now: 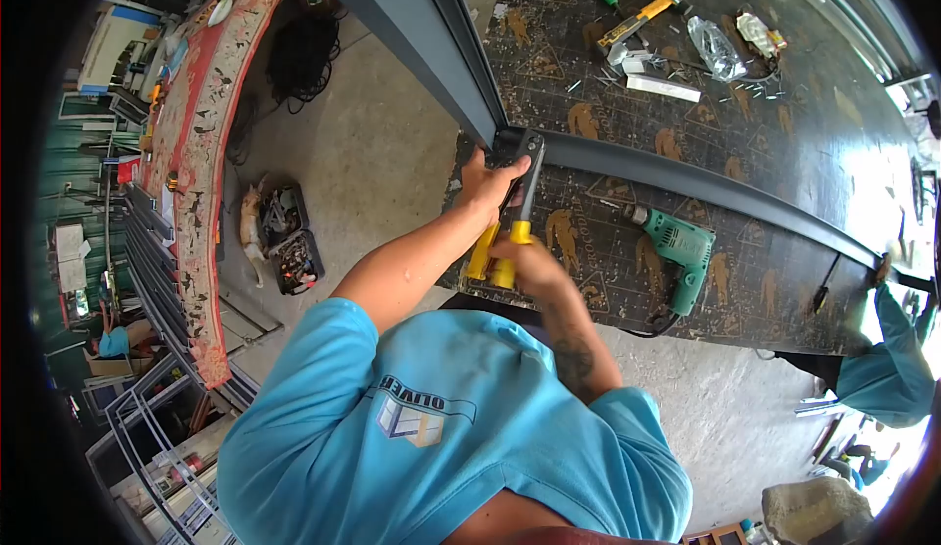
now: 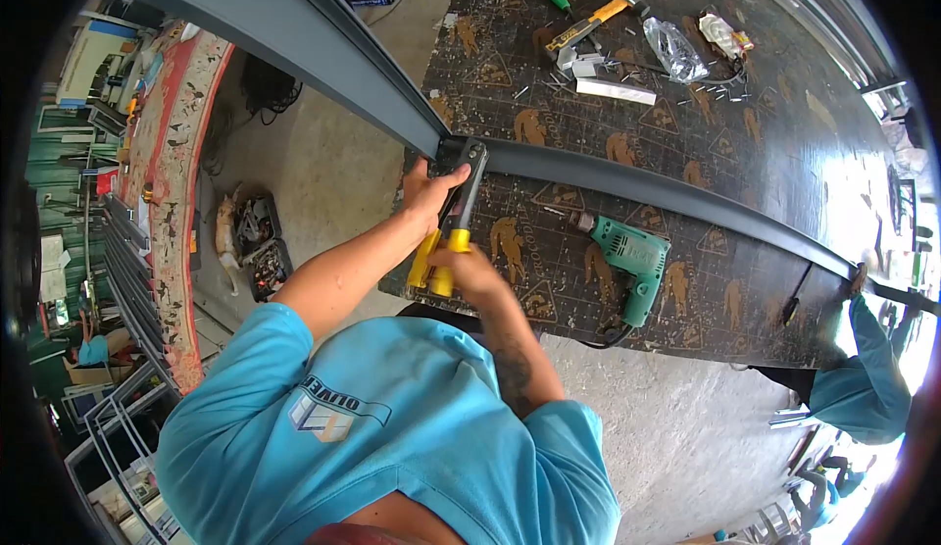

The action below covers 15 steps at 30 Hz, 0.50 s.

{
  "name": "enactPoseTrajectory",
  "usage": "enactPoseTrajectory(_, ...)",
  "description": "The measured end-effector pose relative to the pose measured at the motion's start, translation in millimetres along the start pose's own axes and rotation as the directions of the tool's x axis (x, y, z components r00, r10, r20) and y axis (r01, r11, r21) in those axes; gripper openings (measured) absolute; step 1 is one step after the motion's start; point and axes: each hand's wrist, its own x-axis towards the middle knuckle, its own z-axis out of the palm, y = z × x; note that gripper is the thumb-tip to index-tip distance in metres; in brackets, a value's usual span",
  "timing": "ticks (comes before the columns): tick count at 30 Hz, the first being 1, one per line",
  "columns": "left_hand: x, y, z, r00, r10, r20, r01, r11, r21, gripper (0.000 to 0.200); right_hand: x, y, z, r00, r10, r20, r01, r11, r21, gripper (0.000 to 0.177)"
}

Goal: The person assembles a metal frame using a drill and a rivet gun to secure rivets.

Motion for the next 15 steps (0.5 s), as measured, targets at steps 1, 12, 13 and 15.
enactPoseTrajectory(1,-2,8,1,0.991,-0.124,0.058,0.129,0.987,-0.092,0.050,-18,-22,-16,0.998,0.018,0.065,-0.016,0.999,-0.029,0.035)
enactPoseTrajectory(12,25,-26,-4,0.999,0.012,0.042,-0.012,1.000,-0.018,0.085,33,51,34,0.941,-0.146,-0.305,0.208,0.961,0.181,0.024)
enactPoseTrajectory(13,17,-15,-2,0.999,0.038,0.028,-0.038,0.999,0.015,0.098,24,40,42,0.882,-0.225,-0.415,0.207,0.974,-0.089,0.020)
enactPoseTrajectory(15,-22,41,-22,0.965,-0.124,0.232,0.083,0.981,0.178,0.116,-8,36,27,0.842,-0.331,-0.426,0.194,0.923,-0.334,0.020)
